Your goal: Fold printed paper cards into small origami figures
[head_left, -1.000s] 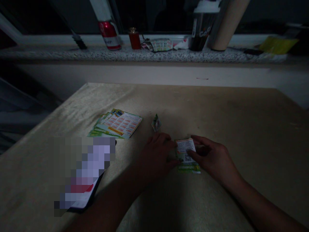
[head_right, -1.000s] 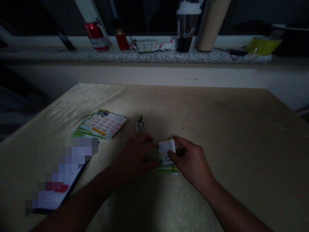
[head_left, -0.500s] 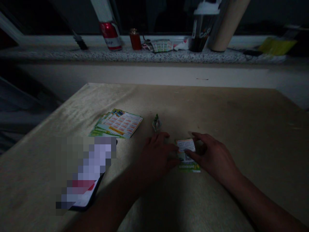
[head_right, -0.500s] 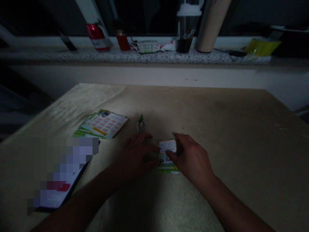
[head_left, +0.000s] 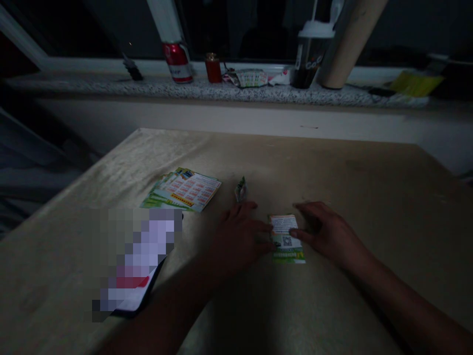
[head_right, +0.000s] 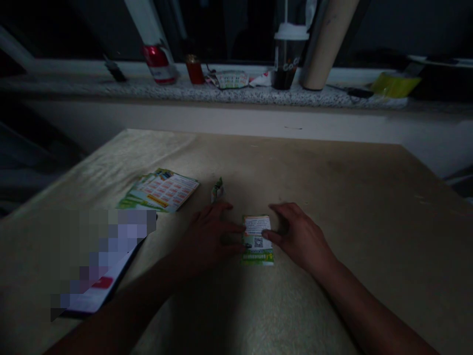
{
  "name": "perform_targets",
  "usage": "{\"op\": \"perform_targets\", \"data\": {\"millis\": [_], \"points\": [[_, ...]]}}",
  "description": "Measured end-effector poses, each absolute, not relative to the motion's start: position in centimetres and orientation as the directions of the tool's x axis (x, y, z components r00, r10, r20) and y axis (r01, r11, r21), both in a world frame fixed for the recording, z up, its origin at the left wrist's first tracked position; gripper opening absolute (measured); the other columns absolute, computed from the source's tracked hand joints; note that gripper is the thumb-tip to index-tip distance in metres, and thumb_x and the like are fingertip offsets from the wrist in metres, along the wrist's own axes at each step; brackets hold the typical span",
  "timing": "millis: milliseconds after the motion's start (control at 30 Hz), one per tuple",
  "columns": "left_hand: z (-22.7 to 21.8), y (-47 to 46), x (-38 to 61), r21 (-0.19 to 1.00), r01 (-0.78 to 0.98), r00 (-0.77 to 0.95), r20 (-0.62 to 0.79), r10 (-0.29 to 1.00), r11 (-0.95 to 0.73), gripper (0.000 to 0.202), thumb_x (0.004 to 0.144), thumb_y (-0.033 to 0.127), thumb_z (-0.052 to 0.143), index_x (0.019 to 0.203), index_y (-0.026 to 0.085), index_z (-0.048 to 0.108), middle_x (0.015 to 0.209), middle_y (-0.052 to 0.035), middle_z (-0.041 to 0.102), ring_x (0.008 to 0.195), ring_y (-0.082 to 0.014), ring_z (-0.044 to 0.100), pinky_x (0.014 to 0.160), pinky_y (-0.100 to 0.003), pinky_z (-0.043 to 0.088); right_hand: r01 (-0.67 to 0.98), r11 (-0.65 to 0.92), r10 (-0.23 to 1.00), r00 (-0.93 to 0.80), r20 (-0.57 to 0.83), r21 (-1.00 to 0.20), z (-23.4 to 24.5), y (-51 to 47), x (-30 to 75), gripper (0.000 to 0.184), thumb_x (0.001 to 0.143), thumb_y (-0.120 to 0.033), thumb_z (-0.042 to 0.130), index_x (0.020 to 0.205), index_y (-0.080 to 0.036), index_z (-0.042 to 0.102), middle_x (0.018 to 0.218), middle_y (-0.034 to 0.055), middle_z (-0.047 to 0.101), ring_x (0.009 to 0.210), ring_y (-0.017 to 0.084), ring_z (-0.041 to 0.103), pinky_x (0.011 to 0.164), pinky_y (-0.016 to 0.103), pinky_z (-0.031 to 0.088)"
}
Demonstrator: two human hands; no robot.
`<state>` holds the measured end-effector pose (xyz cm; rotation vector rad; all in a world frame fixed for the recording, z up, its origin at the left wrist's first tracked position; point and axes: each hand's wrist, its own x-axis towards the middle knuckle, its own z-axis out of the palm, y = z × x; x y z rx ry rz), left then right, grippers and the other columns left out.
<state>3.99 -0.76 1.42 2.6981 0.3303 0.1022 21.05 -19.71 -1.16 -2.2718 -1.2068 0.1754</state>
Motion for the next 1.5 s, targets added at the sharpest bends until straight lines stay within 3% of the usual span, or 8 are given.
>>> {"op": "perform_targets", "data": {"millis": [367,567,867,1067,1333,1500], "points": [[1.0,-0.6,3.9,0.439,0.21,0.966,0.047,0.256,-0.873,0.037,0.079,0.052,0.075,0.113,0.04,0.075,0.145,-0.0085,0.049,0.135,-0.0365,0.044,0.106,-0.061,0.036,0.722,-0.294,0.823,0.525,0.218,-0.626,-1.5,-20.7,21.7,0.038,0.083,-0.036,0.073,0.119,-0.025,0.065,0.119,0.0105,0.066,0.108,0.028,0.066,0.093,0.045,0.055],[0.7,-0.6,3.8,0.446,0.208,0.966,0.048,0.256,-0.871,0.038,0.077,0.051,0.078,0.113,0.04,0.074,0.146,-0.0074,0.047,0.136,-0.0356,0.043,0.108,-0.059,0.034,0.774,-0.16,0.87,0.404,0.283,-0.613,-1.6,-20.9,21.3,0.009,0.091,-0.028,0.065,0.094,-0.024,0.072,0.116,0.0101,0.067,0.113,0.027,0.064,0.092,0.041,0.056],[0.8,-0.5,3.8,0.433,0.215,0.966,0.039,0.256,-0.876,0.038,0.076,0.048,0.079,0.113,0.04,0.074,0.143,-0.0072,0.047,0.135,-0.0351,0.044,0.108,-0.059,0.035,0.868,-0.073,0.937,0.229,0.265,-0.491,-1.0,-20.9,22.0,0.016,0.094,-0.026,0.062,0.098,-0.026,0.077,0.12,0.0088,0.067,0.106,0.023,0.068,0.092,0.038,0.057],[0.7,-0.4,3.9,0.418,0.218,0.964,0.047,0.261,-0.882,0.038,0.076,0.048,0.079,0.113,0.04,0.075,0.143,-0.0065,0.048,0.133,-0.0359,0.045,0.108,-0.06,0.034,0.873,-0.092,0.926,0.252,0.281,-0.48,-1.2,-20.7,21.9,0.015,0.094,-0.027,0.062,0.096,-0.023,0.077,0.114,0.0098,0.069,0.107,0.023,0.067,0.093,0.039,0.056],[1.0,-0.3,4.3,0.409,0.266,0.959,-0.017,0.284,-0.873,0.038,0.076,0.051,0.078,0.112,0.039,0.076,0.143,-0.0066,0.048,0.134,-0.0358,0.044,0.109,-0.059,0.031,0.865,-0.064,0.946,0.211,0.246,-0.497,-1.4,-21.2,22.5,0.014,0.09,-0.029,0.069,0.102,-0.023,0.076,0.123,0.0106,0.066,0.114,0.025,0.064,0.099,0.044,0.053],[0.8,-0.2,4.3,0.406,0.274,0.958,-0.036,0.284,-0.872,0.042,0.076,0.052,0.078,0.115,0.037,0.075,0.146,-0.0078,0.047,0.136,-0.0367,0.041,0.11,-0.06,0.029,0.866,-0.064,0.963,0.184,0.196,-0.497,-0.2,-21.4,22.2,0.024,0.085,-0.029,0.074,0.108,-0.023,0.074,0.128,0.012,0.063,0.116,0.027,0.062,0.101,0.047,0.051]]}}
